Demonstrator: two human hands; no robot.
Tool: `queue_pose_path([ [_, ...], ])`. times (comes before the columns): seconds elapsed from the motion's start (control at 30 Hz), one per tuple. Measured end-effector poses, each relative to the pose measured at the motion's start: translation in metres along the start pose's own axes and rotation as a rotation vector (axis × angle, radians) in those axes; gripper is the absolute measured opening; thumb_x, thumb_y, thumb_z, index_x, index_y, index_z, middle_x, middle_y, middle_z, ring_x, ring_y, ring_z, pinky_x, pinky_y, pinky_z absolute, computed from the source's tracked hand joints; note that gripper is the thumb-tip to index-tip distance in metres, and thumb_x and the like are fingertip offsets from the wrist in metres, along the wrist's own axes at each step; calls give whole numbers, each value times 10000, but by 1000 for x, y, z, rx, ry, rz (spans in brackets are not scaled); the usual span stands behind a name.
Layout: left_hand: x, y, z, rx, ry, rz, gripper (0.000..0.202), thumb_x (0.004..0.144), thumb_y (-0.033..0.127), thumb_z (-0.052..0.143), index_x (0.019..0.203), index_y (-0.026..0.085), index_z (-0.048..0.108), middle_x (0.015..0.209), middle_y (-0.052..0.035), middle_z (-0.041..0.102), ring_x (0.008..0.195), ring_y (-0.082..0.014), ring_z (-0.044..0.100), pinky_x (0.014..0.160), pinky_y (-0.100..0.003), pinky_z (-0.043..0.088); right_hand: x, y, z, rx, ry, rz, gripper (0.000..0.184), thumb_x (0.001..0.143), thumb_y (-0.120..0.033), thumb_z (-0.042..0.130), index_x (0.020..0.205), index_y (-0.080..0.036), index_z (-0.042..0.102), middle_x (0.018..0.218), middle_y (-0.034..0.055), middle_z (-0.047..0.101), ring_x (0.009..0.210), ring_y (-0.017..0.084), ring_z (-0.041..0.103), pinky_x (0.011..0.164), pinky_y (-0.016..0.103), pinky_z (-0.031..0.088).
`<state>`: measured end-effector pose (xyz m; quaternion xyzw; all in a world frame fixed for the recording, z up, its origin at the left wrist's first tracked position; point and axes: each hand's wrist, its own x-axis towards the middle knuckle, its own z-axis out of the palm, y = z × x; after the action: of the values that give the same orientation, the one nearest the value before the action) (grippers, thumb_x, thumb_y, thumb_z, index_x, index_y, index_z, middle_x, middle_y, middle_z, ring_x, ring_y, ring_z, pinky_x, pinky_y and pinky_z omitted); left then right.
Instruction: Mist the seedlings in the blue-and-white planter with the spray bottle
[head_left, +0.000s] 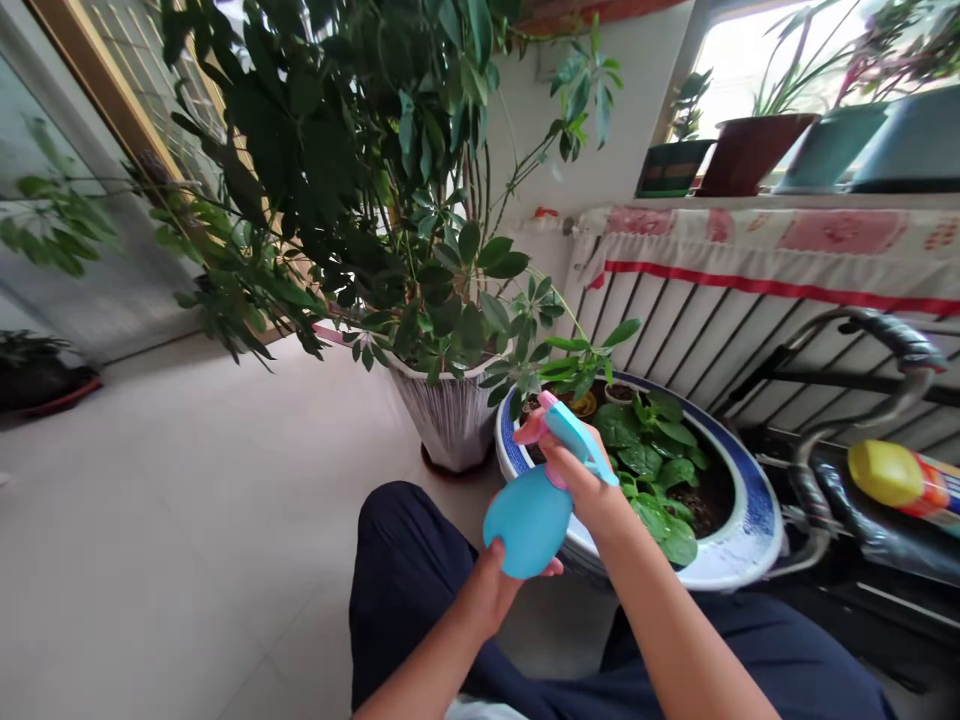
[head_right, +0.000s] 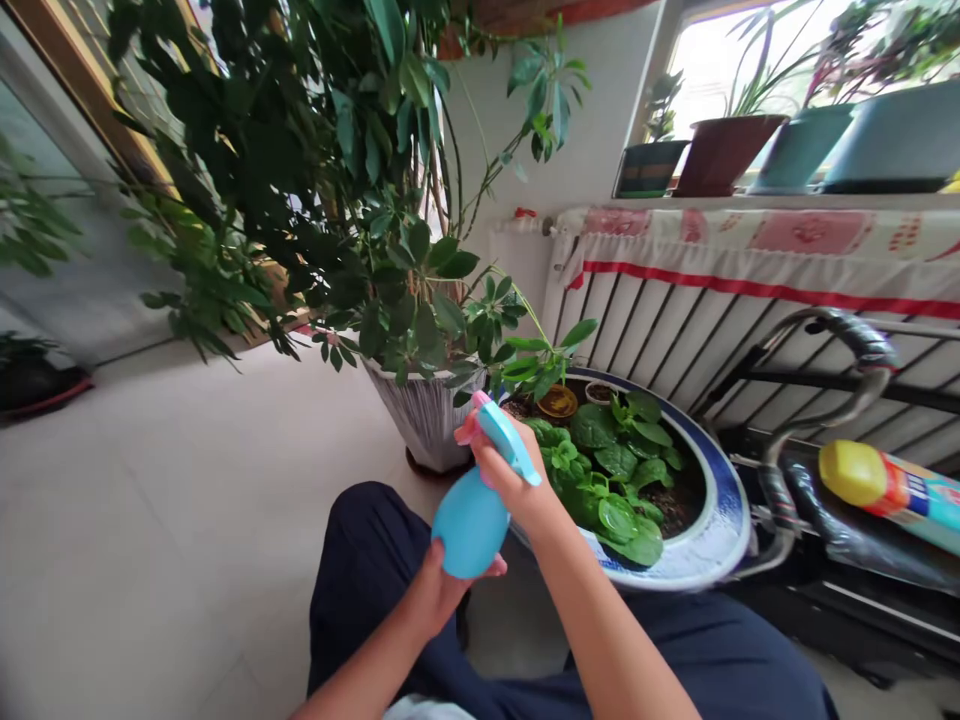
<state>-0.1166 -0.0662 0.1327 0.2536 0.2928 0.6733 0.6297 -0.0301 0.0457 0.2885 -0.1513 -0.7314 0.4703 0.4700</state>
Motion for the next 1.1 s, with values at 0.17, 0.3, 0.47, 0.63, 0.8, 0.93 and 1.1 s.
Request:
queue_pose_path([
  [0.17,4,15,5,-31,129,37,749,643,778,664,954,101,743,828,-142,733,775,-270,668,804,-409,506,12,10,10,92,47,-15,195,862,-361,570,811,-208,680,757,15,662,710,183,602,754,327,493],
  [0.3,3,21,9,-61,134,51,769,643,774,668,977,84,721,764,-122,705,713,-237,631,741,-375,493,19,10,14,45,-34,-13,237,848,-409,599,871,-193,692,869,39,695,726,181,601,800,345,493],
  [0.47,5,27,15,-25,210,141,751,661,765,652,971,82,684,660,-82,646,639,-215,584,694,-363,475,21,6,18,116,59,4,218,859,-392,567,817,-202,665,786,31,676,760,210,635,787,351,505],
  [0.63,11,24,29,-90,341,194,722,662,776,623,949,113,651,718,-80,656,603,-198,570,637,-346,462,23,1,17,107,1,-28,224,864,-407,577,843,-216,693,874,33,705,832,216,646,923,376,488],
  [0.8,13,24,32,-55,404,255,686,636,748,671,970,151,619,863,-82,671,611,-178,555,592,-329,462,21,6,14,195,139,-16,213,855,-396,558,816,-218,667,798,37,690,802,232,664,836,386,527],
  [0.93,10,21,34,-48,387,217,733,649,779,630,977,124,622,817,-96,667,620,-189,566,602,-335,468,17,13,9,188,94,10,217,870,-399,563,816,-227,684,850,34,701,862,233,665,921,394,508],
  [1.1,4,8,35,-74,409,152,740,698,711,650,1163,141,575,1005,-123,682,719,-216,610,564,-313,462,-1,31,-1,147,152,61,258,881,-438,540,873,-224,684,916,46,693,936,244,667,979,422,493],
])
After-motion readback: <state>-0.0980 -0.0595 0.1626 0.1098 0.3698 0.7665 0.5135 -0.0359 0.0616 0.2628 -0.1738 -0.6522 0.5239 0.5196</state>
